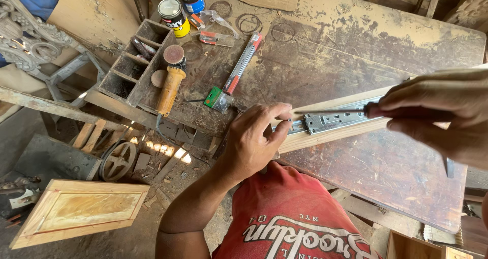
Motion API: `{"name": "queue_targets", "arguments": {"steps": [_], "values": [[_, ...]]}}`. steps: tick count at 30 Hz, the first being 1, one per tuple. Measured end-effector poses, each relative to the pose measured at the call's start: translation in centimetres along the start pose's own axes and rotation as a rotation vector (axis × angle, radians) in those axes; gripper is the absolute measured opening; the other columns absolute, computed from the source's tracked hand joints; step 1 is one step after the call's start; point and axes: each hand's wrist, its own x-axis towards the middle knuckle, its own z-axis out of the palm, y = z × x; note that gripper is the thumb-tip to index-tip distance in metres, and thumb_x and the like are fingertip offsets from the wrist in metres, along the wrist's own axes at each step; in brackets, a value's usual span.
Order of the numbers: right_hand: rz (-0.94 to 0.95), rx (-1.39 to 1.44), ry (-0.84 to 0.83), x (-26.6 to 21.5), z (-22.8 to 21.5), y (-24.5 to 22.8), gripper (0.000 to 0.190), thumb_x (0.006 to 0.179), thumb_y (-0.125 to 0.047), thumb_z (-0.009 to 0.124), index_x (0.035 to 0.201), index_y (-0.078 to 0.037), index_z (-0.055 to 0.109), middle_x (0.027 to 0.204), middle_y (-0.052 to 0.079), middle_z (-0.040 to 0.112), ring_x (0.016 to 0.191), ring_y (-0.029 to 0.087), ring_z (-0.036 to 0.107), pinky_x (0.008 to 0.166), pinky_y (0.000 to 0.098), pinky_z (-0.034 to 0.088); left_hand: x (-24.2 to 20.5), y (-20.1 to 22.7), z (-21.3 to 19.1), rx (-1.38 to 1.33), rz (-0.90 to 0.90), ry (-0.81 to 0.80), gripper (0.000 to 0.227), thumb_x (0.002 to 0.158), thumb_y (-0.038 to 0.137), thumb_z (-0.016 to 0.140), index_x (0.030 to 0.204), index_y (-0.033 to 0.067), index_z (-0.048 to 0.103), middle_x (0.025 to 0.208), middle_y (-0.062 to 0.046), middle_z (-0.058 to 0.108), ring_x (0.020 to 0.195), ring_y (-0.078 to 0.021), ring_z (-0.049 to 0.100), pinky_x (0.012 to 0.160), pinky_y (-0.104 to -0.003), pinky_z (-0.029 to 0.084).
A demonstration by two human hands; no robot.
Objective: The person installs metal drawer slides onto a wooden drawer box. They position the slide, align it with pre-drilled holes, and secure it using a screwdriver. The person repeats the process for the opposite side and tests the slide movement.
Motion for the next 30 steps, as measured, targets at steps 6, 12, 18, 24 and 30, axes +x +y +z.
{"name": "queue_targets", "arguments": {"steps": [6,12,18,24,30], "values": [[0.038,-0.168,-0.014,-0.4,0.0,-2.2,0.026,0.083,-0.012,0.075,0.109,-0.016,0.076,0.102,0.005,0.079,0.092,0.015,0.079,0.078,0.0311,0.061,0.0,0.3,0.0,0.025,-0.028,-0.008,0.039,0.091,-0.005,0.077,0.124,0.0045,0.058,0.103,-0.005,0.070,0.095,-0.0200,0.072,0.082,-0.033,0.060],[0.139,-0.228,-0.080,0.2,-0.1,-3.5,0.028,0.079,-0.011,0.076,0.106,-0.018,0.079,0.095,0.003,0.081,0.081,0.013,0.078,0.069,0.0306,0.060,0.1,0.4,0.1,0.031,-0.025,-0.002,0.040,0.090,-0.005,0.077,0.123,0.0067,0.059,0.104,-0.005,0.070,0.096,-0.0208,0.072,0.082,-0.034,0.059],[0.089,-0.269,0.012,0.8,0.4,-6.0,0.022,0.084,-0.012,0.074,0.105,-0.018,0.080,0.092,0.006,0.076,0.068,0.009,0.069,0.055,0.0254,0.052,0.1,0.3,0.1,0.045,-0.015,-0.024,0.045,0.090,-0.004,0.078,0.130,0.0061,0.058,0.101,-0.005,0.069,0.092,-0.0204,0.071,0.080,-0.034,0.059],[0.003,-0.478,0.003,1.7,0.0,-9.3,0.012,0.083,-0.018,0.080,0.094,-0.017,0.081,0.078,0.004,0.071,0.058,0.010,0.062,0.047,0.0308,0.044,0.0,0.3,0.1,0.080,-0.014,-0.035,0.044,0.092,-0.004,0.076,0.132,0.0047,0.059,0.097,-0.005,0.070,0.085,-0.0196,0.069,0.076,-0.035,0.058],[-0.263,-0.388,0.102,5.2,-1.5,-11.5,0.027,0.079,-0.020,0.082,0.102,-0.008,0.077,0.088,0.009,0.069,0.071,0.013,0.068,0.055,0.0261,0.053,0.1,0.1,0.2,0.044,0.037,0.019,0.036,0.095,-0.003,0.073,0.129,0.0030,0.061,0.107,-0.010,0.072,0.098,-0.0233,0.073,0.083,-0.034,0.061]]}}
